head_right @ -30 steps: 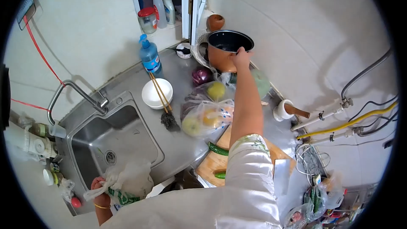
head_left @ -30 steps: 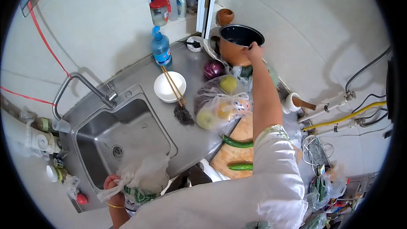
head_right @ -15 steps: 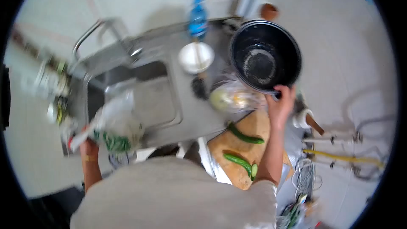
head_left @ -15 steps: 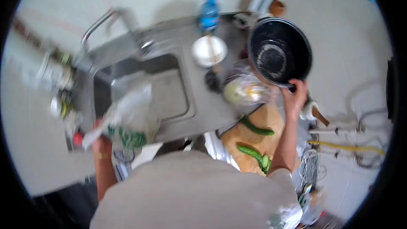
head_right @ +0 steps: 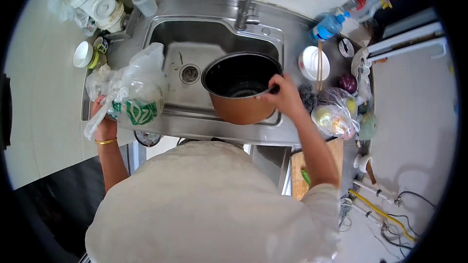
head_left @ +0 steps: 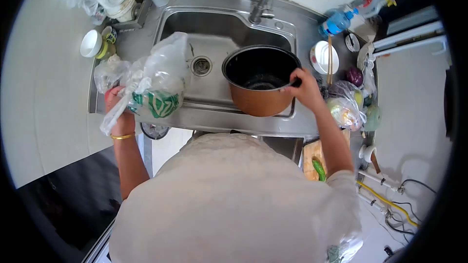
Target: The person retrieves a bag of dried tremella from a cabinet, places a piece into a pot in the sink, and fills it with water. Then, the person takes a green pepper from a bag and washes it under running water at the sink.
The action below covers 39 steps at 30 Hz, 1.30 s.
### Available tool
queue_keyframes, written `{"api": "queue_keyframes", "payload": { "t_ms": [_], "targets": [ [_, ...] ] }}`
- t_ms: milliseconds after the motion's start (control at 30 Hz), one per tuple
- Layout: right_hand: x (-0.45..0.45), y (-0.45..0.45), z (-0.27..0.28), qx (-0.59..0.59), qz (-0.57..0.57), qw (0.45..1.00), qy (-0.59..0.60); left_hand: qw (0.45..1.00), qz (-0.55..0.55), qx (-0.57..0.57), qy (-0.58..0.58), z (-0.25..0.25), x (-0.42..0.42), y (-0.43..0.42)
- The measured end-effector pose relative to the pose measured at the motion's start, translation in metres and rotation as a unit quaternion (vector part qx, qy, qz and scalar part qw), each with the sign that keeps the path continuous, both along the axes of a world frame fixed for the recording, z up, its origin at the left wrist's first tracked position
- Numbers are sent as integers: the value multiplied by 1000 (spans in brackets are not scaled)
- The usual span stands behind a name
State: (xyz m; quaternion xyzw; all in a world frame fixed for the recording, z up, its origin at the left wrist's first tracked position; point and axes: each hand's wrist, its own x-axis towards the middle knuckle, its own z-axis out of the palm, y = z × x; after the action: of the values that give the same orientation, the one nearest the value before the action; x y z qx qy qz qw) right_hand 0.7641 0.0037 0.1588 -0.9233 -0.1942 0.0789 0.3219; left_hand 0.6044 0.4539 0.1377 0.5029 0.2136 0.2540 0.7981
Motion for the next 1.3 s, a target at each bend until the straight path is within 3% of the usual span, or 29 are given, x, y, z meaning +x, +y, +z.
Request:
{"api": "queue_keyframes", "payload": {
  "t_ms": [67,167,267,400,533,633,733,833,933,1100,1200,1233,1300],
  "targets": [
    [35,41,11,-121,88,989,21,999,-17,-25,-13,-12,-8,17],
    [91,84,3,-280,259,920,91,994,-7,-106,-24,-24,-11,29],
    [114,132,0,-383,307,860,143,985,36,-170,-14,-31,-17,45],
    [114,195,-2,-588,381,689,185,981,76,-179,1,-40,-26,64],
    [124,206,-36,-594,412,660,204,985,86,-152,11,-50,-36,78],
    [124,202,-51,-592,396,681,170,985,96,-143,8,-42,-32,78],
    [129,171,-84,-494,341,795,91,982,99,-157,19,-37,-26,78],
    [128,139,-116,-305,247,918,66,979,104,-172,37,-34,-14,75],
    [104,122,-155,-118,100,988,5,988,54,-144,21,-35,-22,79],
    [67,96,-213,-41,-32,999,6,988,101,-107,42,-16,-27,62],
    [45,78,-232,-77,-33,996,-19,986,132,-95,36,-10,-39,55],
    [38,74,-232,-170,-54,983,-41,985,141,-91,30,-7,-46,51],
    [36,87,-222,-182,-54,967,-169,981,167,-91,31,-4,-65,49]
  ]
}}
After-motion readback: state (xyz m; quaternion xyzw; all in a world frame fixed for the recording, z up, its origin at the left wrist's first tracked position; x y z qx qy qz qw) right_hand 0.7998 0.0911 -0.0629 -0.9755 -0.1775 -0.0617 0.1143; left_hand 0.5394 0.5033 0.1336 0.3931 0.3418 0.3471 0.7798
